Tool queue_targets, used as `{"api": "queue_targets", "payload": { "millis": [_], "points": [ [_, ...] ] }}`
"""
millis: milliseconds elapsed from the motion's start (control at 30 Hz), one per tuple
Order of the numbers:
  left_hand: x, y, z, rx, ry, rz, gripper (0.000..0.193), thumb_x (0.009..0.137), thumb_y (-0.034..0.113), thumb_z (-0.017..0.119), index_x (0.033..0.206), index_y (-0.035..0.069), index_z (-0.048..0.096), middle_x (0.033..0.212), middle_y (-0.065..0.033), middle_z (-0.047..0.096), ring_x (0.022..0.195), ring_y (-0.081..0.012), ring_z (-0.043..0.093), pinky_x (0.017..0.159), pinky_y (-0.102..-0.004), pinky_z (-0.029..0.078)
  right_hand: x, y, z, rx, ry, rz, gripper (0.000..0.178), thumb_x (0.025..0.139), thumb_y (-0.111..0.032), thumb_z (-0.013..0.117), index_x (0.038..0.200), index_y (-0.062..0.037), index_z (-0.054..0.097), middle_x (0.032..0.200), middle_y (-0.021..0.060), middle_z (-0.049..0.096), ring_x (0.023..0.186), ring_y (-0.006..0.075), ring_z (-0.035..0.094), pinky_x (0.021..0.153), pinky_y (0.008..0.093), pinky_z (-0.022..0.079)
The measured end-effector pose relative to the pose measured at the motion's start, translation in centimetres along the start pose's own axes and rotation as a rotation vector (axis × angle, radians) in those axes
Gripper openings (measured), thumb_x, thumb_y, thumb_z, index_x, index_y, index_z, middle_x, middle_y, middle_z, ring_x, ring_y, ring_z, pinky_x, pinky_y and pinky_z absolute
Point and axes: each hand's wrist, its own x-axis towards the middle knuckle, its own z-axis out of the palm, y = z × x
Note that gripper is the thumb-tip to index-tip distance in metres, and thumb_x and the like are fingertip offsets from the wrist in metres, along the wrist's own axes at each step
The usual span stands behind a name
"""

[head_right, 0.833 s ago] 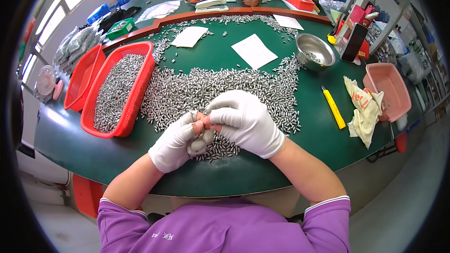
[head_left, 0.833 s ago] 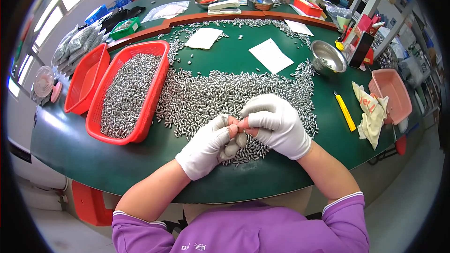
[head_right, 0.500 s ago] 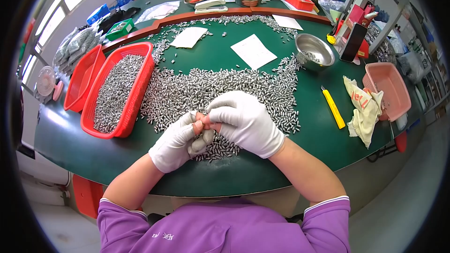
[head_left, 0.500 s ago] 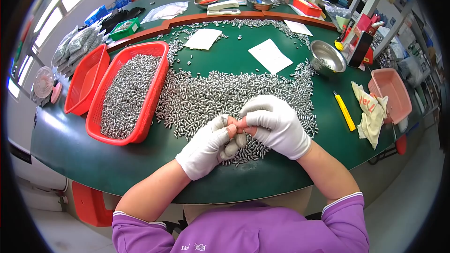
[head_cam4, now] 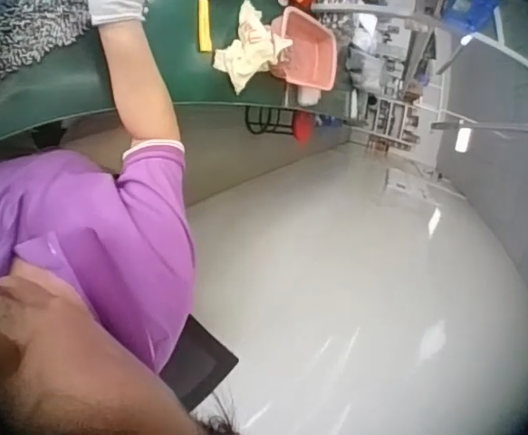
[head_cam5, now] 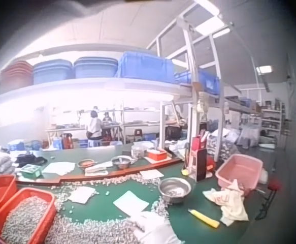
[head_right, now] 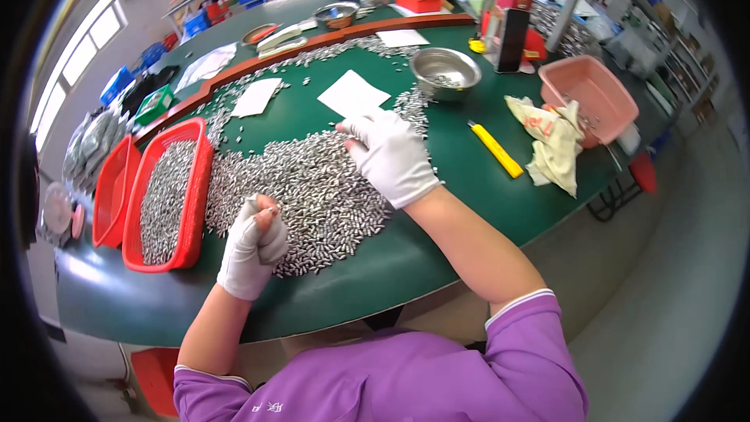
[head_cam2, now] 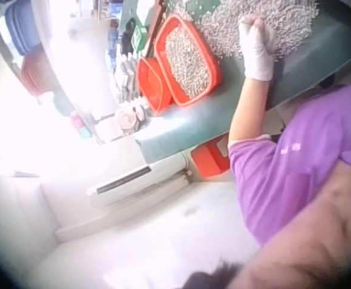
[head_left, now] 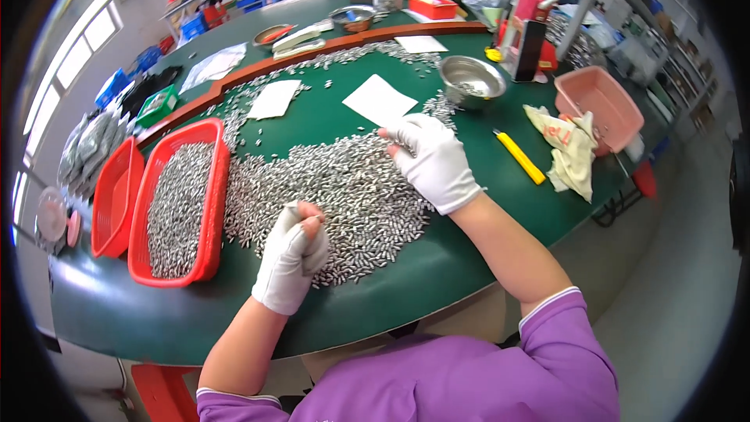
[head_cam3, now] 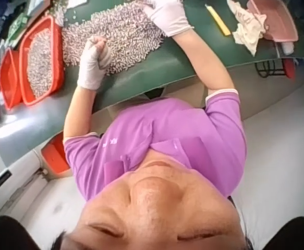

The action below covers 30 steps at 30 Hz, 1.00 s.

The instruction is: Sorting and inspecting small metal components on an industrial workbench.

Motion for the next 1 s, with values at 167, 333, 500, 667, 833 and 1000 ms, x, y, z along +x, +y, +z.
{"api": "queue_targets", "payload": {
  "millis": [167,333,500,667,833,1000],
  "points": [
    [-0.6,-0.6,0.7,0.543,0.151,0.183,0.01,0.091,0.01,0.058,0.099,0.007,0.052,0.079,0.0018,0.052,0.062,-0.0047,0.044,0.055,-0.0189,0.036,1.4,2.7,-6.2,-0.299,0.086,0.256,0.021,0.078,-0.016,0.071,0.098,-0.0119,0.069,0.096,0.0095,0.066,0.09,0.0291,0.063,0.079,0.0374,0.051],
    [-1.6,-1.6,1.6,0.943,0.032,0.329,0.008,0.084,0.002,0.068,0.089,0.005,0.062,0.068,0.0044,0.055,0.059,-0.0036,0.048,0.055,-0.0198,0.041,-3.5,7.2,-12.5,-0.633,-0.28,0.643,0.035,0.079,-0.036,0.069,0.104,-0.0116,0.068,0.1,0.0131,0.064,0.094,0.0318,0.064,0.079,0.0426,0.052],
    [-2.0,-2.8,2.7,1.258,-0.128,0.42,0.012,0.074,0.002,0.072,0.085,0.006,0.067,0.067,-0.0085,0.064,0.058,-0.015,0.062,0.058,-0.0258,0.05,-8.6,9.2,-12.8,-0.668,-0.168,0.658,0.026,0.079,-0.031,0.07,0.093,-0.0095,0.069,0.093,0.012,0.064,0.085,0.0299,0.064,0.075,0.0412,0.052],
    [-3.6,-4.4,5.5,1.59,-0.206,0.504,0.016,0.08,0.018,0.066,0.07,0.011,0.055,0.063,-0.0099,0.058,0.058,-0.0308,0.059,0.053,-0.0411,0.046,-9.4,9.3,-12.4,-0.509,0.107,0.6,0.02,0.085,-0.022,0.065,0.096,-0.0069,0.064,0.093,0.015,0.065,0.087,0.0326,0.064,0.076,0.0438,0.051],
    [-4.2,-4.9,5.6,1.568,-0.038,0.378,0.013,0.082,0.017,0.066,0.078,0.008,0.058,0.067,-0.0143,0.06,0.062,-0.0336,0.06,0.056,-0.0411,0.047,-11.1,-0.9,-13.6,0.463,-0.001,0.734,0.028,0.097,-0.022,0.055,0.116,-0.0014,0.054,0.086,0.0066,0.06,0.075,0.0128,0.056,0.071,0.0288,0.048],
    [-4.2,-4.8,6.5,1.527,-0.003,0.23,0.012,0.081,0.014,0.067,0.09,0.007,0.065,0.074,-0.0131,0.065,0.067,-0.0299,0.064,0.061,-0.0369,0.051,-17.4,-6.7,-12.7,0.427,-0.39,0.522,0.055,0.092,-0.022,0.059,0.142,-0.0092,0.04,0.11,0.0225,0.064,0.1,0.0346,0.065,0.087,0.0342,0.05]
  ]
}}
